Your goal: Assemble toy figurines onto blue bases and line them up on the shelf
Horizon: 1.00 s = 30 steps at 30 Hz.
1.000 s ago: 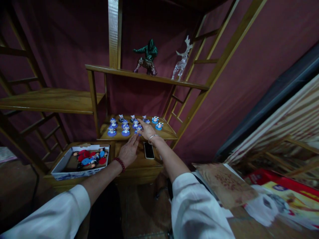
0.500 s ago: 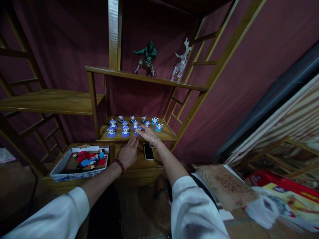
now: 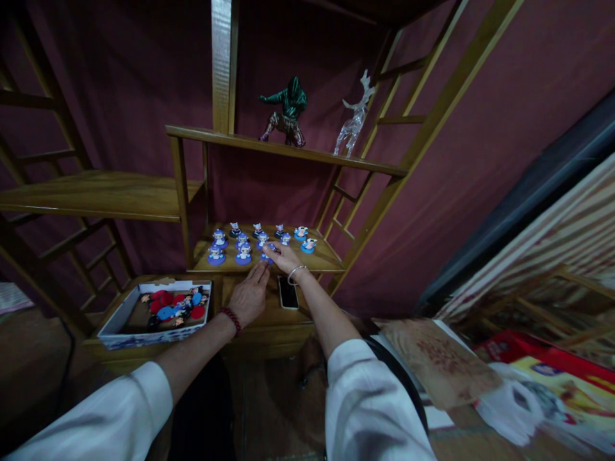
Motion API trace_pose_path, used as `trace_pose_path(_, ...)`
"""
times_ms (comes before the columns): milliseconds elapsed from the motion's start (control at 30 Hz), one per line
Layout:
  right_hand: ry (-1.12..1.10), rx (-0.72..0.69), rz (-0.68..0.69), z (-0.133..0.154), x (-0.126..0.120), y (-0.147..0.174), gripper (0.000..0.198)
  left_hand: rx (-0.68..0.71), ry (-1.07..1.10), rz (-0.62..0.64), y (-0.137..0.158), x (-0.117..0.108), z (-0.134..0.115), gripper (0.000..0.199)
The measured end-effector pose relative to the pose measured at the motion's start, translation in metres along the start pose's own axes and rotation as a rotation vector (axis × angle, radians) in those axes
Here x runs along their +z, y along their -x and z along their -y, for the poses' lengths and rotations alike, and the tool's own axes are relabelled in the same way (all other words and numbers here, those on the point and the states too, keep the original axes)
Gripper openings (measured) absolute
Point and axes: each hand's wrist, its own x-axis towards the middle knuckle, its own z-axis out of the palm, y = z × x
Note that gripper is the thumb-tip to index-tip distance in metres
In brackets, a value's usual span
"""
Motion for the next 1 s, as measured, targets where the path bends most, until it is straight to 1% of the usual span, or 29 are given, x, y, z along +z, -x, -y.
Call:
trace_pose_path(200, -0.04, 0.008, 0.002, 0.002, 0.0016, 0.0004, 0.037, -0.002, 0.007, 0.004, 0.0, -0.001, -0.0002, 0.053)
trace_pose_path(533, -0.021, 0.013, -0.019, 0.002, 0.0034, 0.0013, 0.033, -0.011, -0.002, 0.021, -0.0003, 0.0012, -0.0012, 0.054)
trace_pose_path(833, 0.082, 0.004, -0.047, -0.0028, 0.004, 0.0008, 0.033, -0.011, -0.003, 0.017, 0.0, -0.0013, -0.0026, 0.053)
trace_pose_path(1000, 0.075, -0.009, -0.056, -0.0032, 0.0042, 0.0006, 0.033, -0.017, -0.016, 0.029, 0.0001, -0.001, -0.0022, 0.053)
